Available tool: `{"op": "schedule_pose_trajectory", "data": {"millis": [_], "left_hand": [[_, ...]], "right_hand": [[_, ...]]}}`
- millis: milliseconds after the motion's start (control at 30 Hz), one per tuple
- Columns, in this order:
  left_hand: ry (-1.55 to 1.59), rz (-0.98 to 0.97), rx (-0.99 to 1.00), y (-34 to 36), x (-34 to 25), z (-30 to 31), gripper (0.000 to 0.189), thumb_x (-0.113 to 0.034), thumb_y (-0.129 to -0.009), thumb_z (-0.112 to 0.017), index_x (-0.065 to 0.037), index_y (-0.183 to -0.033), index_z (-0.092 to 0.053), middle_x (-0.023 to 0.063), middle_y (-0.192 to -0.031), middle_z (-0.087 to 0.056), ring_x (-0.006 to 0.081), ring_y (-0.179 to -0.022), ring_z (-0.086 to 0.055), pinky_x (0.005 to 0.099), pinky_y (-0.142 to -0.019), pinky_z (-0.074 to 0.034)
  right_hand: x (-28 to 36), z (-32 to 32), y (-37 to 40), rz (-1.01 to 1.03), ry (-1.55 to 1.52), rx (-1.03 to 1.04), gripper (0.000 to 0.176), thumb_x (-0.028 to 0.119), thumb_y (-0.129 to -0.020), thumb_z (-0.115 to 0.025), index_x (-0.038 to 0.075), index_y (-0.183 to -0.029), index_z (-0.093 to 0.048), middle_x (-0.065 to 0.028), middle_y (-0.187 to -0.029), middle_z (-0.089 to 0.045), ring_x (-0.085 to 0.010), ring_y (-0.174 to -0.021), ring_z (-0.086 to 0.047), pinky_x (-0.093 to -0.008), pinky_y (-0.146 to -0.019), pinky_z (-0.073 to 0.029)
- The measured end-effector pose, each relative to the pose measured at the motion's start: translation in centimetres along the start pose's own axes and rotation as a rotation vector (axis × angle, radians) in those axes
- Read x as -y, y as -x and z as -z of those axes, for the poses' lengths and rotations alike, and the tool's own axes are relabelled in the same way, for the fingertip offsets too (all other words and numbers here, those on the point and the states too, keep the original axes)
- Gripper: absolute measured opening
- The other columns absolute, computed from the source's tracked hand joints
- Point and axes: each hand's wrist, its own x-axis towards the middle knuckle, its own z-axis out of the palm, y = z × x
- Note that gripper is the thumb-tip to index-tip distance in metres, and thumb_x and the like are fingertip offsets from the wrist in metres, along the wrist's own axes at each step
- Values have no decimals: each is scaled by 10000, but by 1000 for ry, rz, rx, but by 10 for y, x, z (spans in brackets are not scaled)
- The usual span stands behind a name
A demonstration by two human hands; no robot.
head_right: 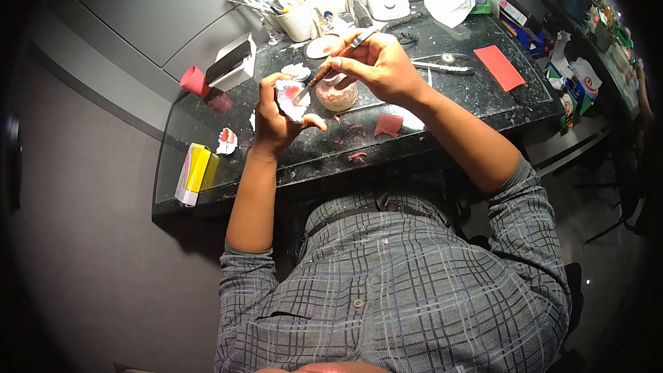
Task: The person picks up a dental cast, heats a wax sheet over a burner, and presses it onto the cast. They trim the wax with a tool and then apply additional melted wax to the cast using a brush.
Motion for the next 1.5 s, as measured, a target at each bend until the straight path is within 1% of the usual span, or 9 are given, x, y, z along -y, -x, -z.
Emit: {"op": "schedule_pose_trajectory", "data": {"millis": [233,333,533,900,1033,1167,1333,1467,1500], "left_hand": [[35,26,-65,3,3,-2,1064,-506,-442,-975,-39,-1220,-421,114,-1017,-643,243,-874,-677,365,-771,-580],[-22,-64,-92,0,5,-2,1063,-503,-439,-976,-29,-1207,-415,110,-1030,-603,237,-876,-654,355,-765,-568],[44,17,-94,3,2,-4,1040,-483,-457,-981,-27,-1198,-411,105,-1077,-561,220,-921,-624,345,-801,-551],[46,12,-122,4,5,-4,1031,-462,-465,-990,-25,-1193,-404,97,-1082,-538,215,-957,-596,345,-835,-528],[19,-17,-140,4,5,-5,1035,-477,-468,-984,-23,-1197,-406,93,-1077,-536,222,-950,-595,346,-841,-526],[-9,6,-112,4,2,-3,1037,-487,-474,-979,-21,-1204,-409,100,-1079,-536,241,-945,-607,361,-834,-532],[36,15,-74,2,0,-4,989,-443,-508,-979,-50,-1224,-420,148,-1100,-655,279,-962,-703,386,-818,-583],[20,-6,-71,0,-1,-3,969,-423,-526,-975,-63,-1236,-423,152,-1101,-692,278,-968,-724,379,-814,-596],[-1,-37,-68,-1,1,-3,959,-418,-535,-975,-66,-1237,-425,151,-1109,-681,276,-924,-724,375,-788,-594]], "right_hand": [[7,2,3,-6,-11,21,155,49,-980,-660,-18,-1110,-611,-173,-1039,-731,-233,-955,-736,-350,-789,-638],[6,0,2,18,20,15,161,55,-983,-658,-21,-1116,-610,-170,-1041,-732,-222,-961,-733,-343,-796,-636],[4,-4,3,55,32,0,160,39,-983,-654,-27,-1120,-604,-162,-1044,-729,-202,-975,-724,-331,-814,-631],[6,3,3,30,40,-5,156,38,-984,-650,-27,-1114,-596,-156,-1072,-719,-200,-993,-717,-338,-848,-624],[10,-3,4,38,12,24,156,54,-988,-650,-28,-1111,-598,-157,-1031,-729,-202,-973,-726,-333,-837,-627],[8,-5,4,44,26,-5,165,48,-983,-657,-29,-1117,-598,-156,-1024,-729,-203,-972,-727,-333,-817,-634],[4,-6,3,79,64,-25,170,32,-975,-665,-34,-1116,-597,-150,-1013,-730,-194,-957,-728,-320,-813,-634],[6,-6,5,29,47,-8,160,28,-975,-663,-37,-1109,-602,-138,-1013,-728,-181,-949,-726,-310,-821,-630],[4,-5,4,54,70,-20,163,26,-974,-663,-36,-1112,-600,-135,-1016,-727,-180,-949,-725,-308,-816,-629]]}}
